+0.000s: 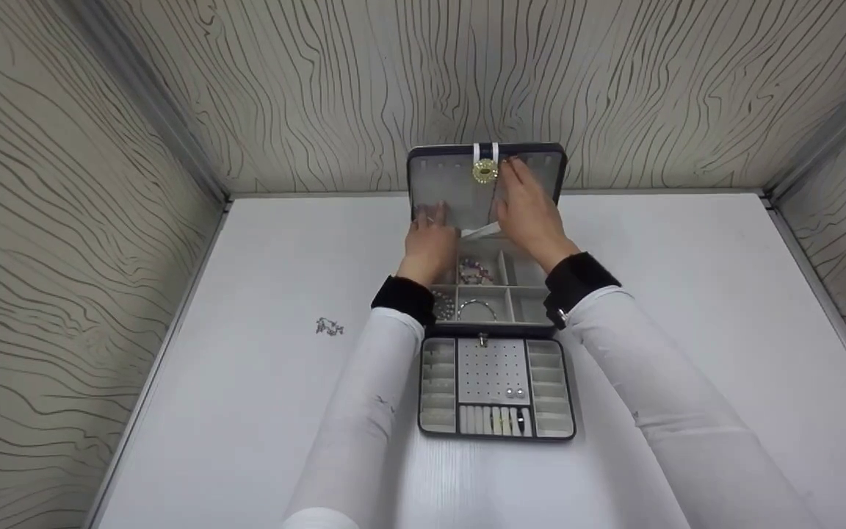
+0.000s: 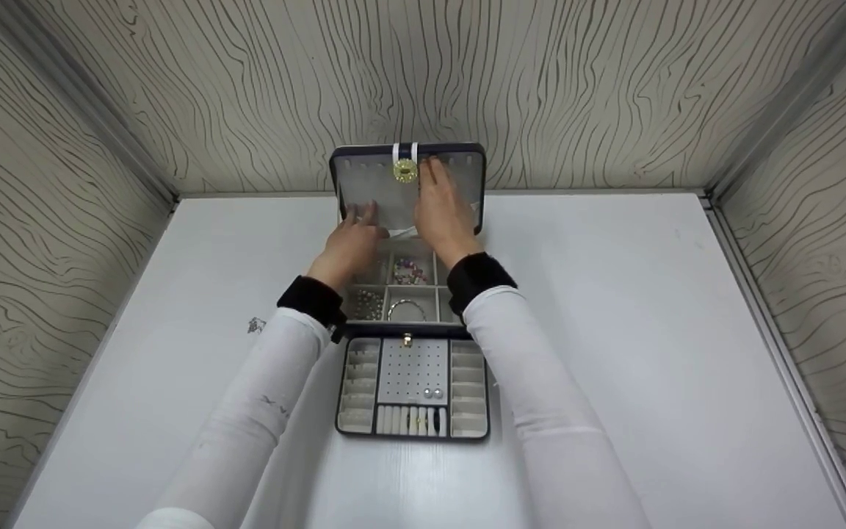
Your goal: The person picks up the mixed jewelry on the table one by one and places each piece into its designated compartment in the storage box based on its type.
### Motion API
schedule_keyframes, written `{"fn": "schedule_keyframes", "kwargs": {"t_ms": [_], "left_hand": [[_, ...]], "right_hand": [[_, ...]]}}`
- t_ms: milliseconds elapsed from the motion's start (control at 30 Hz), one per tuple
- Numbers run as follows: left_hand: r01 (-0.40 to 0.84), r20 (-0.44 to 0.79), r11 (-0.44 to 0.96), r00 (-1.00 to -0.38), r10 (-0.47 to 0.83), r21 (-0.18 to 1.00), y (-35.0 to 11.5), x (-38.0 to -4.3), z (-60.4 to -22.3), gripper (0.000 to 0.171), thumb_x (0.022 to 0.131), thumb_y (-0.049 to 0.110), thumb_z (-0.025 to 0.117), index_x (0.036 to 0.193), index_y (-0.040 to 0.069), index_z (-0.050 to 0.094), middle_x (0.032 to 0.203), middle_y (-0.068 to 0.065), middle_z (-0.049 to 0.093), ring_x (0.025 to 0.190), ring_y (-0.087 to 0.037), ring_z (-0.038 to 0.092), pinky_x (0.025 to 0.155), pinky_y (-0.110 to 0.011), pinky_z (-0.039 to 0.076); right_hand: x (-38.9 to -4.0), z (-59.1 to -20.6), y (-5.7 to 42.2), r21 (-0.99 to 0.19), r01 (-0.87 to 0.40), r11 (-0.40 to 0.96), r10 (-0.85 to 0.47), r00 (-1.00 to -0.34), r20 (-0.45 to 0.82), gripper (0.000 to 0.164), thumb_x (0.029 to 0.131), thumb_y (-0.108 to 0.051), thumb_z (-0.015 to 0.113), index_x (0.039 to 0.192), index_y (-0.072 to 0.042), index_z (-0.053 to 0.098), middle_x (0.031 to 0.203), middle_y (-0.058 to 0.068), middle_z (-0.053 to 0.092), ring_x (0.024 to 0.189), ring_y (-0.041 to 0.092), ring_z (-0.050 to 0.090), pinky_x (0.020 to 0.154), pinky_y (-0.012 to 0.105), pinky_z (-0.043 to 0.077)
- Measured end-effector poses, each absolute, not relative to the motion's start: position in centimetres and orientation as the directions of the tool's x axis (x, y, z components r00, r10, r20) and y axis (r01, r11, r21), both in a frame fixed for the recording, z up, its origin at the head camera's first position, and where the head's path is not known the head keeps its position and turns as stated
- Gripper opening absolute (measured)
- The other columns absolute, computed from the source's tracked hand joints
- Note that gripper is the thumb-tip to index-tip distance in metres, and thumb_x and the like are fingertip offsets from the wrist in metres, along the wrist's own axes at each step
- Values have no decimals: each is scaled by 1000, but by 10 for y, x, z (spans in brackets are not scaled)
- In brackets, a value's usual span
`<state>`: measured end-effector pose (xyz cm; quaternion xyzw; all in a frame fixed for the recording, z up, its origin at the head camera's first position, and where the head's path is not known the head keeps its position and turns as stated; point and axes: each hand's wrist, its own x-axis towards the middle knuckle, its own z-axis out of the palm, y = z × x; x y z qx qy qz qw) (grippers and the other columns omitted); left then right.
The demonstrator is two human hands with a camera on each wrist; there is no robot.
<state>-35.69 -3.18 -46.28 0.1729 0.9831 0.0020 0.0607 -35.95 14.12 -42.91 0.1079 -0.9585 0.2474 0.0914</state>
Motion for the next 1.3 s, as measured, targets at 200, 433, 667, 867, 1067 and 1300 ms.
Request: {"fn": "schedule_keyframes", "kwargs": {"t_ms": [200, 433, 667, 867, 1067, 1300], "left_hand": [[336, -101, 941, -936, 337, 27, -32, -356, -462, 35, 100, 18, 47, 131, 19, 65, 159, -11, 25, 142, -45, 21, 109, -48, 34], [337, -88, 941, -937, 338, 28, -30, -357, -463, 35, 101, 18, 46, 130, 18, 65, 159, -11, 27, 142, -45, 22, 107, -48, 36], [331, -98, 943, -938, 333, 36, -31, -358, -464, 36, 102, 19, 44, 132, 18, 64, 159, -12, 25, 143, -45, 20, 109, -47, 35], [332, -69, 943, -940, 334, 39, -32, -358, -466, 34, 103, 22, 45, 129, 20, 66, 158, -11, 27, 141, -44, 25, 107, -46, 37], [328, -52, 944, -943, 330, 49, -31, -358, -466, 33, 103, 22, 46, 127, 20, 68, 157, -11, 30, 139, -44, 29, 104, -46, 41], [306, -75, 950, -948, 310, 56, -29, -359, -467, 36, 102, 18, 45, 132, 22, 64, 159, -9, 27, 141, -43, 26, 91, -46, 51]], "right_hand": [[-361, -425, 141, -465, -284, 838, -174, -948, 266, 46, 95, -2, 49, 139, 10, 44, 149, 20, 34, 133, 37, 41, 106, 45, 38], [-363, -422, 142, -471, -290, 833, -170, -944, 282, 39, 96, -1, 46, 131, 15, 50, 142, 20, 40, 130, 35, 45, 104, 42, 41], [-361, -427, 144, -489, -298, 820, -182, -945, 271, 36, 100, -3, 41, 131, 12, 52, 146, 17, 37, 133, 36, 42, 106, 42, 39], [-359, -427, 148, -526, -277, 804, -187, -958, 219, 39, 95, 4, 39, 131, 9, 53, 154, 16, 29, 139, 37, 33, 110, 43, 33], [-357, -427, 152, -540, -280, 794, -180, -956, 232, 34, 89, 10, 43, 120, 7, 58, 153, 16, 33, 139, 37, 32, 112, 43, 31], [-354, -425, 156, -590, -259, 765, -147, -962, 232, 35, 88, 12, 41, 117, 7, 59, 152, 16, 35, 140, 35, 32, 113, 42, 29]]}}
